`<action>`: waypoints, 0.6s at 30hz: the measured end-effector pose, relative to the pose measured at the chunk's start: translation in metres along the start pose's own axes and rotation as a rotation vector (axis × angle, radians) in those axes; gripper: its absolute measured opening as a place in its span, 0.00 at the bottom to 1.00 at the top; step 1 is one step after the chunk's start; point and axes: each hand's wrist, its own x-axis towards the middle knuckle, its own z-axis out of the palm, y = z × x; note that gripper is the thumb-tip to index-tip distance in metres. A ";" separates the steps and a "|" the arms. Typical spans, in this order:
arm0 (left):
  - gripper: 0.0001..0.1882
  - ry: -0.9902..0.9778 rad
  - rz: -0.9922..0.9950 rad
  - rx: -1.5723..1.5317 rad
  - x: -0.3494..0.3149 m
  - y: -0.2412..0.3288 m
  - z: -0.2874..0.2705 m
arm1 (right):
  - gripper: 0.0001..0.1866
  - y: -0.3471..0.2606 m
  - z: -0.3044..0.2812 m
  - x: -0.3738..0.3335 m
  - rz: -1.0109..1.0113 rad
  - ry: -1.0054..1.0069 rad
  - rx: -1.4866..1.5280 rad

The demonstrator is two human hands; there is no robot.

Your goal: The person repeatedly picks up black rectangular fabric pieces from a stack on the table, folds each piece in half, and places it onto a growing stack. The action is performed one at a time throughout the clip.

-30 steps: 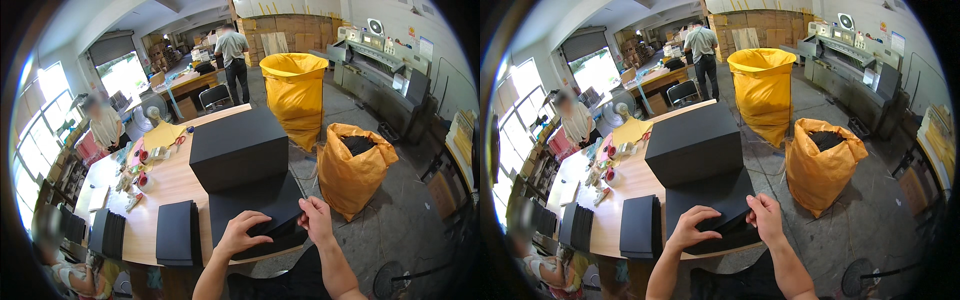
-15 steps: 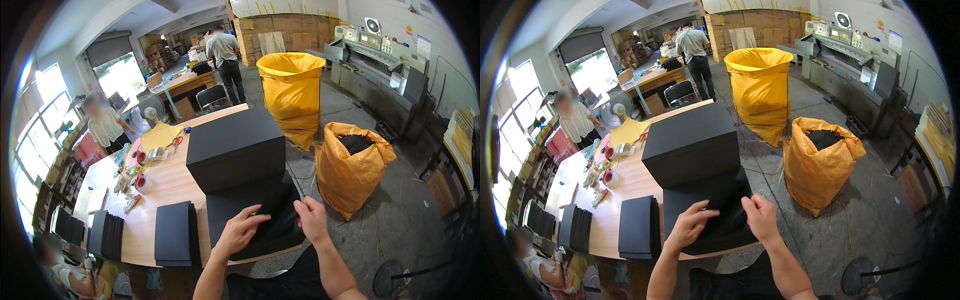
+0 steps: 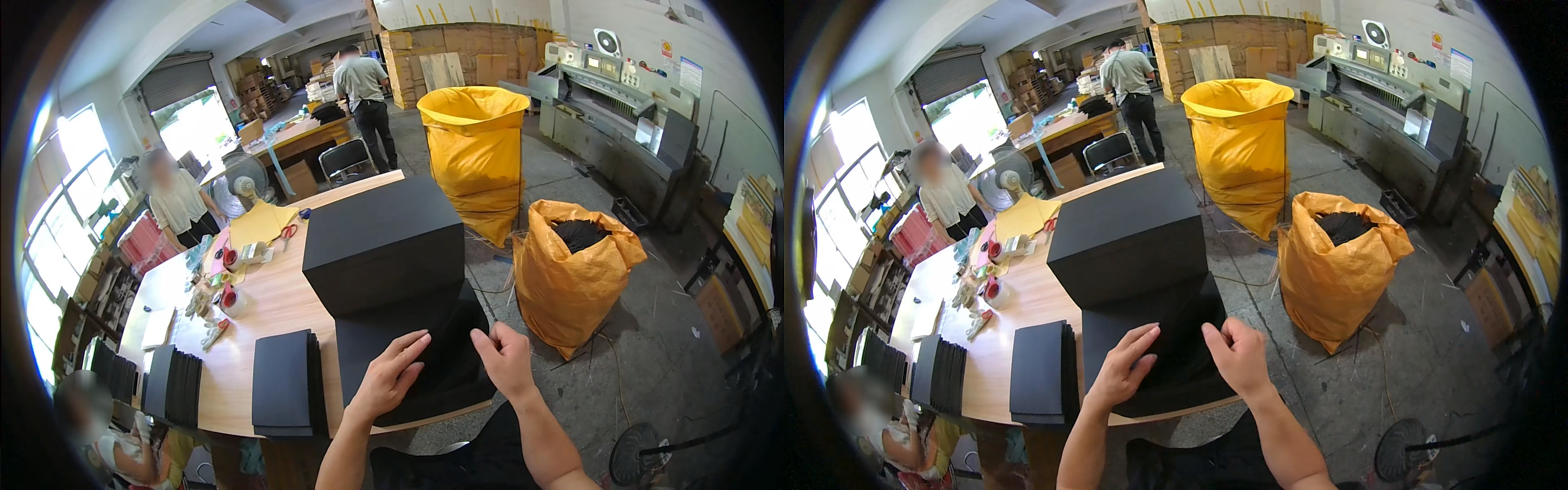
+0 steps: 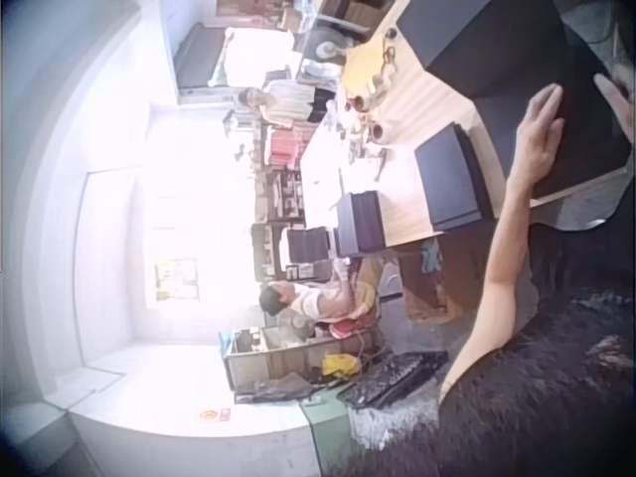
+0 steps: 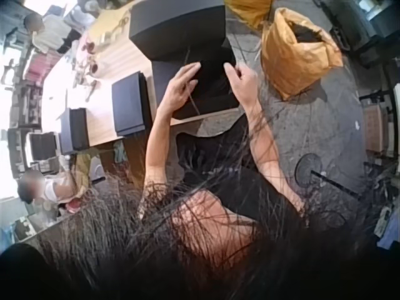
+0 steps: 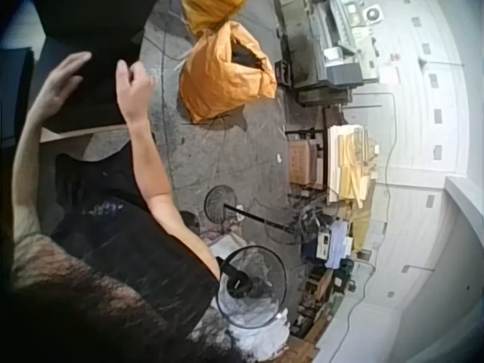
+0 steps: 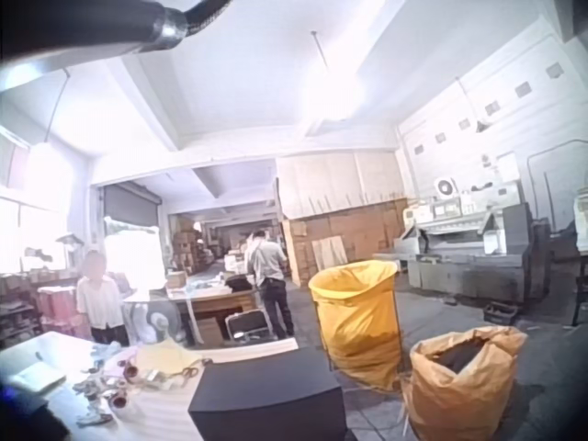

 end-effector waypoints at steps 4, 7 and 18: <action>0.17 -0.214 0.017 0.116 -0.003 -0.005 -0.009 | 0.20 -0.002 -0.004 0.005 0.448 -0.111 0.718; 0.21 -0.191 0.038 0.135 -0.001 0.001 -0.007 | 0.20 0.000 -0.002 0.004 0.444 -0.100 0.780; 0.19 -0.113 -0.044 0.035 -0.002 -0.003 -0.004 | 0.20 0.000 0.001 0.001 0.275 -0.061 0.484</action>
